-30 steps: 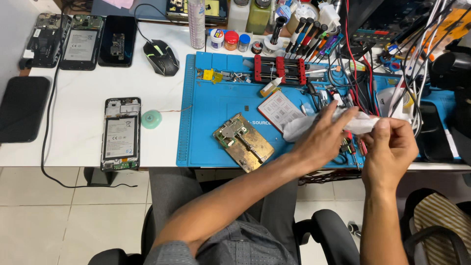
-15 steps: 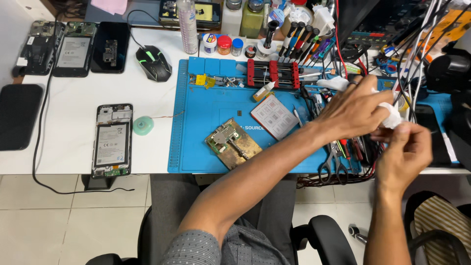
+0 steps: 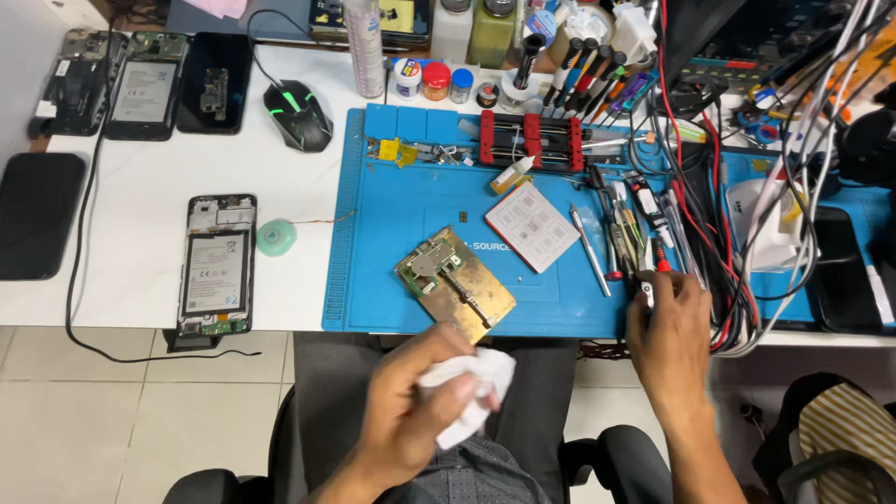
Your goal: The person solders a small electronic component onto a circuit board using a soldering iron and solder wire. They then use tweezers to position the component and a tissue to wipe the board.
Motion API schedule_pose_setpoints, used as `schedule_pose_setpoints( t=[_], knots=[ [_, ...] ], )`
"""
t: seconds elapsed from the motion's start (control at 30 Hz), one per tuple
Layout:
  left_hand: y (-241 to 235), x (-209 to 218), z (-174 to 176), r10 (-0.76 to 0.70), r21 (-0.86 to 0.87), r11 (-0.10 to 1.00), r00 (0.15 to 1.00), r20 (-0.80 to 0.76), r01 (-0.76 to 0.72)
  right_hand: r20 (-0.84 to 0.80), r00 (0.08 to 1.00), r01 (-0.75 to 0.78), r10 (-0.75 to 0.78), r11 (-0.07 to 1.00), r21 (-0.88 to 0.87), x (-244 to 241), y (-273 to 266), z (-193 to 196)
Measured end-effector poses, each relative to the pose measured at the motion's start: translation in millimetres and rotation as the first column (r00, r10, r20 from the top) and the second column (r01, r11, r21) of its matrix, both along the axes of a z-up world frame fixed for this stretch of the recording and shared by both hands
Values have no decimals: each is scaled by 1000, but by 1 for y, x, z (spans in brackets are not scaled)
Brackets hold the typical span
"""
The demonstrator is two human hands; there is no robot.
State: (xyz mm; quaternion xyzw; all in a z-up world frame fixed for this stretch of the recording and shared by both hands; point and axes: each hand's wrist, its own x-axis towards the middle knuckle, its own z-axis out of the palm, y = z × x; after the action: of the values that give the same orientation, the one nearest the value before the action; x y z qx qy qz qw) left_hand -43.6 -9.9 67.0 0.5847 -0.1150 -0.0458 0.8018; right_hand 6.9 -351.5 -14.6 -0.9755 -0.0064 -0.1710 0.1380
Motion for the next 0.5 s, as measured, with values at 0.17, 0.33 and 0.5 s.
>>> schedule_pose_setpoints(
  t=[0.17, 0.33, 0.5],
  knots=[
    [71, -28, -55, 209, -373, 877, 940, -269, -301, -87, 996, 10, -8, 1000, 26, 7, -14, -1],
    [115, -38, -66, 203, -340, 895, 944, -261, -287, -7, 1000, -20, 19, 994, -105, 49, -42, 17],
    [117, -42, -64, 186, -224, 941, 942, -281, -253, 66, 994, -90, 92, 995, -44, 40, 1, 24]
  ],
)
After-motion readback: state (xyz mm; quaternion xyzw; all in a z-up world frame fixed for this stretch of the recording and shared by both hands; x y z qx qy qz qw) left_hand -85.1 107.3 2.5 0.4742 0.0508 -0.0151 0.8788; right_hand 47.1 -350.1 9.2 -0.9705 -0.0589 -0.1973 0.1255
